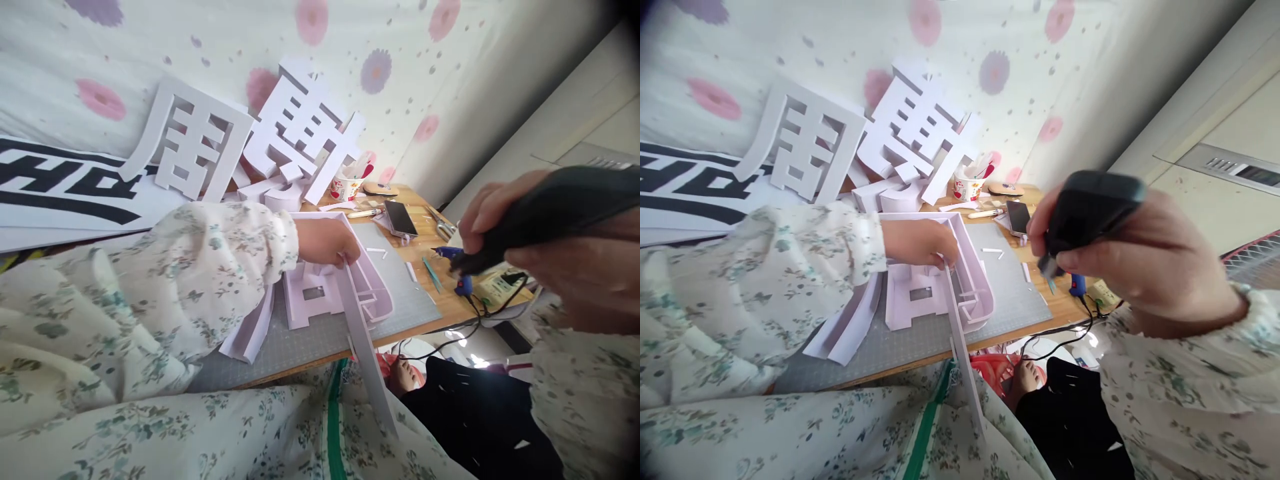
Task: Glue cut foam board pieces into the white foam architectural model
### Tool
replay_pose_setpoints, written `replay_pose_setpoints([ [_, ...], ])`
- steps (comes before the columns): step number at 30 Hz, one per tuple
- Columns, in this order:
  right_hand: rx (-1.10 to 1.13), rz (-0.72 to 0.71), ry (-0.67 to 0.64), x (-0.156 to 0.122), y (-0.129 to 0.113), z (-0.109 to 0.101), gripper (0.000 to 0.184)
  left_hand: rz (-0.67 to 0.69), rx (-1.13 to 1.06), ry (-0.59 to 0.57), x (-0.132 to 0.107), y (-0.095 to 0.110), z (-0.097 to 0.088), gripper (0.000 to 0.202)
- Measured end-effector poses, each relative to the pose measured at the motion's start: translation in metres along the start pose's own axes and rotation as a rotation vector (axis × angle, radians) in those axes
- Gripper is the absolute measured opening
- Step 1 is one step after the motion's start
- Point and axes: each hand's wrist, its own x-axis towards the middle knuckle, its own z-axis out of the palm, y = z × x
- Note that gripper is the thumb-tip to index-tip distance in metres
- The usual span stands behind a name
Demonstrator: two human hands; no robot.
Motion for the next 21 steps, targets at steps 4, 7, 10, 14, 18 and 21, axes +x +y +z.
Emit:
replay_pose_setpoints([
  [4,-0.010,0.137,0.011,-0.027,0.020,0.017,0.017,-0.159,-0.256,-0.138,-0.012,0.000,-0.044,0.007],
  [7,-0.103,0.118,-0.103,-0.038,0.035,0.034,0.023,-0.397,-0.541,-0.055,-0.025,0.006,-0.063,0.006],
  [10,-0.200,0.123,-0.184,-0.042,0.047,0.042,0.030,-0.539,-0.760,0.018,-0.035,0.016,-0.064,0.012],
  [14,-0.235,0.033,-0.227,-0.036,0.058,0.035,0.035,-0.625,-0.743,0.040,-0.038,0.030,-0.058,0.014],
  [18,-0.244,-0.057,-0.197,-0.022,0.071,0.025,0.028,-0.513,-0.475,-0.074,-0.025,0.040,-0.059,0.018],
  [21,-0.268,-0.111,-0.169,-0.010,0.088,0.021,0.025,-0.457,-0.542,-0.231,-0.010,0.041,-0.057,0.018],
])
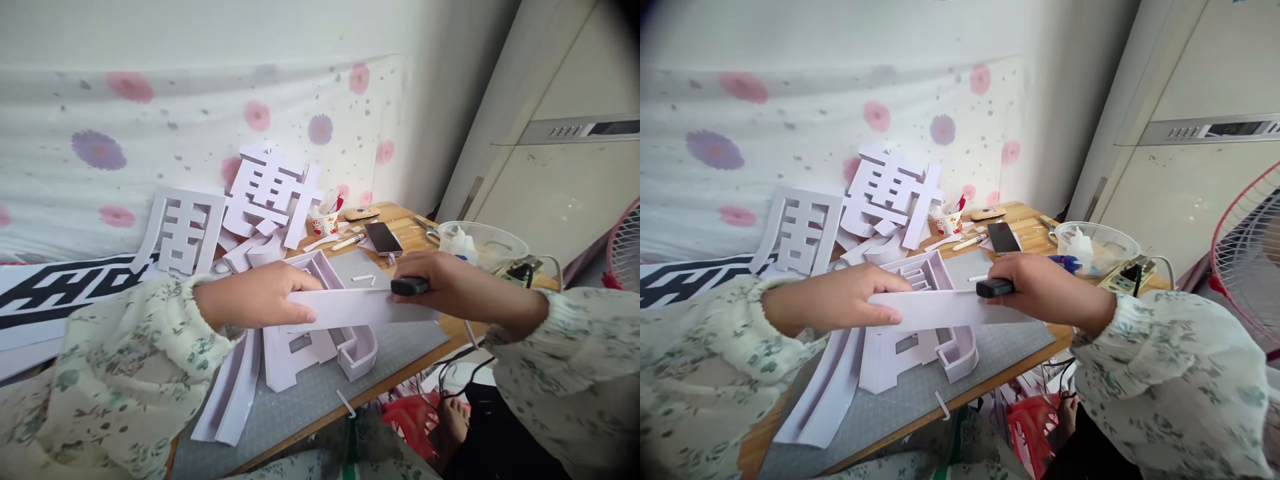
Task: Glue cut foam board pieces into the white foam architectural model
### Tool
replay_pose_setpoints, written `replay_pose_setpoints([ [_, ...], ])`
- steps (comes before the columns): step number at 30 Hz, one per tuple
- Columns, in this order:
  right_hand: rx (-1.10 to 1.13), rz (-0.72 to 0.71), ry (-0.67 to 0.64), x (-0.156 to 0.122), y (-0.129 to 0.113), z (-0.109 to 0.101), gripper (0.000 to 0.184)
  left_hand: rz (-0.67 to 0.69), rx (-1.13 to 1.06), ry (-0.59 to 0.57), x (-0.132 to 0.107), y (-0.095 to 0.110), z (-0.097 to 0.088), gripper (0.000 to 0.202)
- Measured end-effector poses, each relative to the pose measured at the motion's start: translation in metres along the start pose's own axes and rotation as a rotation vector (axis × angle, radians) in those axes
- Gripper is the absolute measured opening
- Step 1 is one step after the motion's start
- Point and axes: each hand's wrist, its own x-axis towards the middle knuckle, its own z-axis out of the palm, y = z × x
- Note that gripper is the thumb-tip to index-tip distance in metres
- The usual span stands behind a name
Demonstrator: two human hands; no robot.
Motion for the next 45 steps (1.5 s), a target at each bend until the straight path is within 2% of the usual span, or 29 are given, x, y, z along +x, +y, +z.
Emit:
replay_pose_setpoints([
  [2,-0.033,-0.005,0.080,0.003,0.014,-0.001,0.026,-0.059,-0.203,-0.061,0.011,0.000,0.004,0.023],
  [5,-0.226,0.051,0.343,-0.003,0.033,-0.010,0.034,-0.167,-0.544,-0.062,0.027,-0.004,0.014,0.031],
  [7,-0.405,0.106,0.485,-0.014,0.039,-0.021,0.038,-0.184,-0.670,-0.031,0.036,-0.006,0.019,0.036],
  [10,-0.512,0.159,0.569,-0.033,0.037,-0.042,0.039,-0.177,-0.784,-0.034,0.047,-0.008,0.023,0.041],
  [12,-0.425,0.158,0.647,-0.044,0.032,-0.051,0.035,-0.180,-0.826,-0.004,0.055,-0.010,0.023,0.044],
  [14,-0.246,0.133,0.751,-0.052,0.027,-0.052,0.024,-0.178,-0.838,0.070,0.063,-0.012,0.023,0.046],
  [16,-0.032,0.123,0.835,-0.058,0.026,-0.044,0.014,-0.181,-0.839,0.150,0.071,-0.012,0.026,0.045],
  [18,0.294,0.141,0.898,-0.060,0.029,-0.029,0.016,-0.194,-0.841,0.181,0.078,-0.011,0.033,0.044],
  [21,0.889,0.079,0.852,-0.058,0.034,-0.001,0.035,-0.184,-0.834,0.130,0.086,-0.004,0.049,0.043],
  [23,1.140,0.000,0.748,-0.055,0.033,0.013,0.048,-0.161,-0.837,0.110,0.089,0.002,0.058,0.042],
  [25,1.280,-0.025,0.655,-0.052,0.027,0.020,0.054,-0.146,-0.852,0.138,0.091,0.009,0.062,0.038],
  [27,1.364,0.024,0.569,-0.053,0.020,0.023,0.053,-0.141,-0.866,0.181,0.090,0.014,0.063,0.033],
  [31,1.469,0.133,0.506,-0.059,0.019,0.027,0.049,-0.141,-0.885,0.209,0.088,0.018,0.063,0.029],
  [33,1.441,0.209,0.569,-0.062,0.026,0.032,0.041,-0.138,-0.891,0.215,0.087,0.016,0.063,0.030],
  [37,1.114,0.390,0.689,-0.067,0.034,0.041,0.032,-0.114,-0.913,0.254,0.084,0.011,0.064,0.033],
  [43,0.560,0.450,0.656,-0.072,0.019,0.033,0.027,-0.141,-0.878,0.276,0.075,0.016,0.061,0.029],
  [45,0.457,0.461,0.628,-0.072,0.016,0.032,0.025,-0.149,-0.884,0.288,0.072,0.018,0.060,0.029],
])
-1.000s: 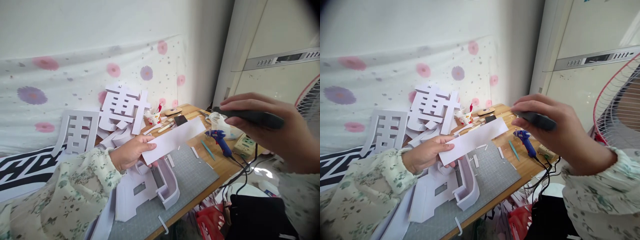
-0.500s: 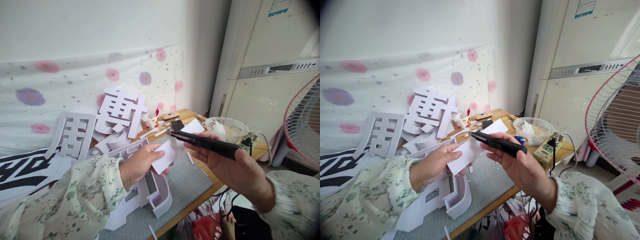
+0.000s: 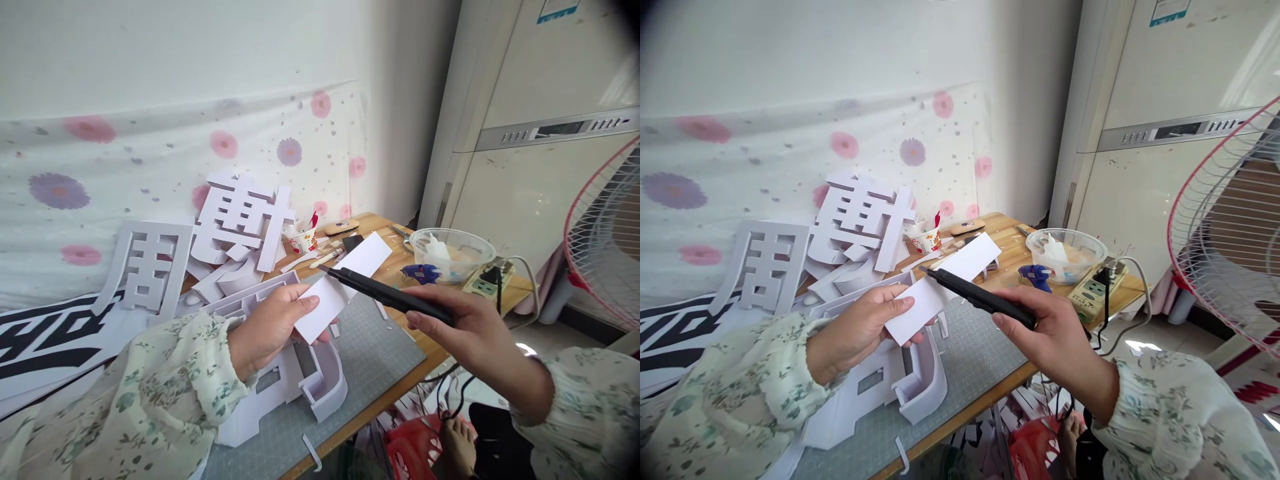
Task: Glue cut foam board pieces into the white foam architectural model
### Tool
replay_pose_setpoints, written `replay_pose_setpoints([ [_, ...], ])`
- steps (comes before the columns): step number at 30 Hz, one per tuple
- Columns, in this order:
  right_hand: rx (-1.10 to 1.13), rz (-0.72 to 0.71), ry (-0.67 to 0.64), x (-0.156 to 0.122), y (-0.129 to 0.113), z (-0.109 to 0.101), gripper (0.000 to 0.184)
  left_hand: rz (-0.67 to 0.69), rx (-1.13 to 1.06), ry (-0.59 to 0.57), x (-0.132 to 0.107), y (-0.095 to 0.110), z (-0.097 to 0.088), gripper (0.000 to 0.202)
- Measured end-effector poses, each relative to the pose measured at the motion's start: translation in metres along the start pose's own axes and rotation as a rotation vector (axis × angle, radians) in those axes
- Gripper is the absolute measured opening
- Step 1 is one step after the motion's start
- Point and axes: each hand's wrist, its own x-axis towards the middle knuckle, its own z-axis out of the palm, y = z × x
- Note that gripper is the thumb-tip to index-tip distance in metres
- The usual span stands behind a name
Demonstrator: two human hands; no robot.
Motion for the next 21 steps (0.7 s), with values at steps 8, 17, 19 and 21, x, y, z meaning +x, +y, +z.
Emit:
replay_pose_setpoints([
  [8,0.014,0.101,-0.404,0.001,-0.006,0.013,0.069,0.029,0.083,0.021,-0.003,0.000,-0.004,0.031],
  [17,0.493,0.303,-0.180,0.001,-0.002,0.009,0.062,0.048,0.124,0.053,0.000,-0.003,-0.009,0.034],
  [19,0.574,0.338,-0.157,0.002,0.002,0.006,0.060,0.035,0.123,0.062,0.002,-0.003,-0.012,0.035],
  [21,0.620,0.375,-0.179,0.003,0.005,0.005,0.064,0.027,0.116,0.066,0.003,-0.003,-0.014,0.036],
])
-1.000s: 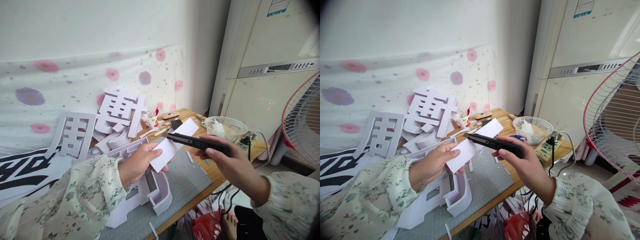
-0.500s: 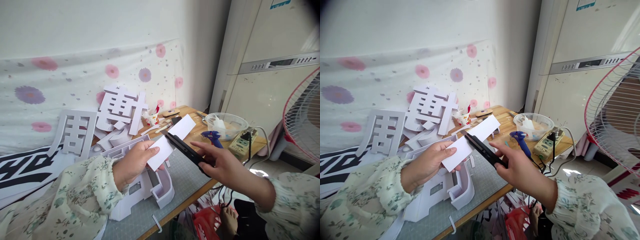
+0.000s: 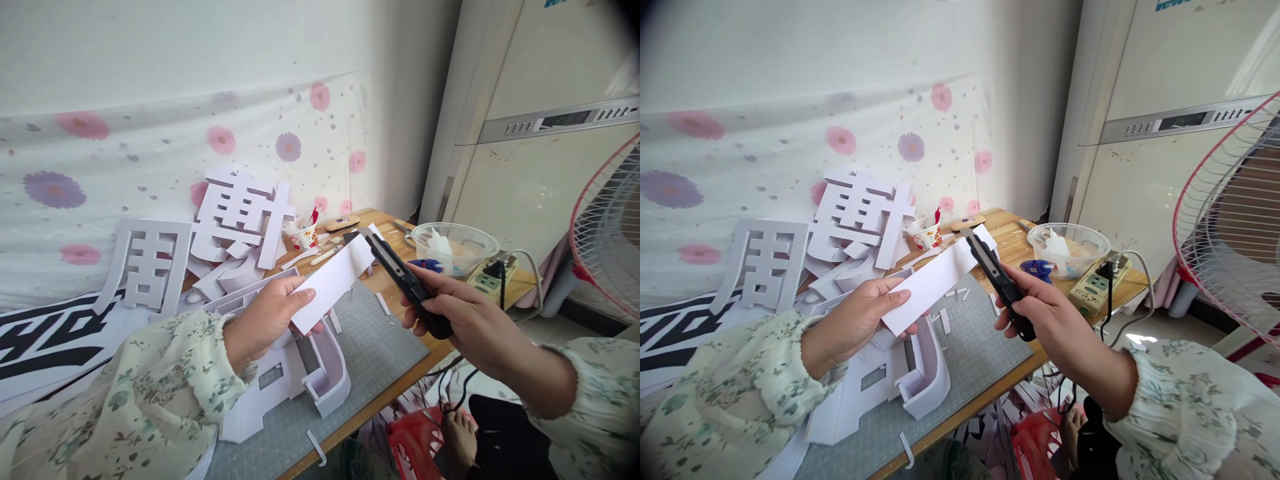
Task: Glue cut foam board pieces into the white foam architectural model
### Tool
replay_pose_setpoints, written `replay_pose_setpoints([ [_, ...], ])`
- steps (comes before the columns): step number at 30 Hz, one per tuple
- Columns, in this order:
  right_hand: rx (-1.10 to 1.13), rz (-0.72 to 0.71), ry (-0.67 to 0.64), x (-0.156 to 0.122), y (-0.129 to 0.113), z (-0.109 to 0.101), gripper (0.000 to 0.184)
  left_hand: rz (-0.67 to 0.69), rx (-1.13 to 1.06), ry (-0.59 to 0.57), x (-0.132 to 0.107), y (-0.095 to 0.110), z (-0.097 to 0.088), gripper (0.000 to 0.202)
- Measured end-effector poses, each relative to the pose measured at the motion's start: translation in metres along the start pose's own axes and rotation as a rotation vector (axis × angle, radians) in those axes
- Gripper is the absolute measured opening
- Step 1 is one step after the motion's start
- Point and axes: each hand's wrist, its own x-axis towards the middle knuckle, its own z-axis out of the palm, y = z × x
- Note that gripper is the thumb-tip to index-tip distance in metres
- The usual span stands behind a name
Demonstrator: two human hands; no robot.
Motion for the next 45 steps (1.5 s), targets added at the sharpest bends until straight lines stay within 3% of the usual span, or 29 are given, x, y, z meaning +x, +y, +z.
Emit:
replay_pose_setpoints([
  [4,-0.068,0.061,-0.060,0.001,-0.002,0.000,0.078,-0.002,0.002,-0.005,0.001,0.002,-0.002,0.036],
  [6,-0.177,0.028,-0.070,0.000,-0.003,0.003,0.075,-0.007,0.008,0.002,0.001,0.003,-0.001,0.035],
  [13,-0.771,-0.262,-0.141,-0.008,0.001,0.016,0.057,0.000,0.082,0.030,0.002,0.003,-0.002,0.034],
  [16,-0.919,-0.378,-0.132,-0.012,0.004,0.021,0.053,0.001,0.143,0.055,0.004,0.003,-0.002,0.033],
  [22,-1.007,-0.448,-0.140,-0.015,0.005,0.029,0.054,0.014,0.193,0.044,0.004,0.005,-0.003,0.024],
  [36,-1.107,-0.598,-0.063,-0.016,0.002,0.033,0.052,0.083,0.219,0.057,0.004,0.006,-0.002,0.028],
  [45,-1.124,-0.575,-0.057,-0.016,0.005,0.030,0.053,0.079,0.190,0.072,0.004,0.007,-0.001,0.028],
])
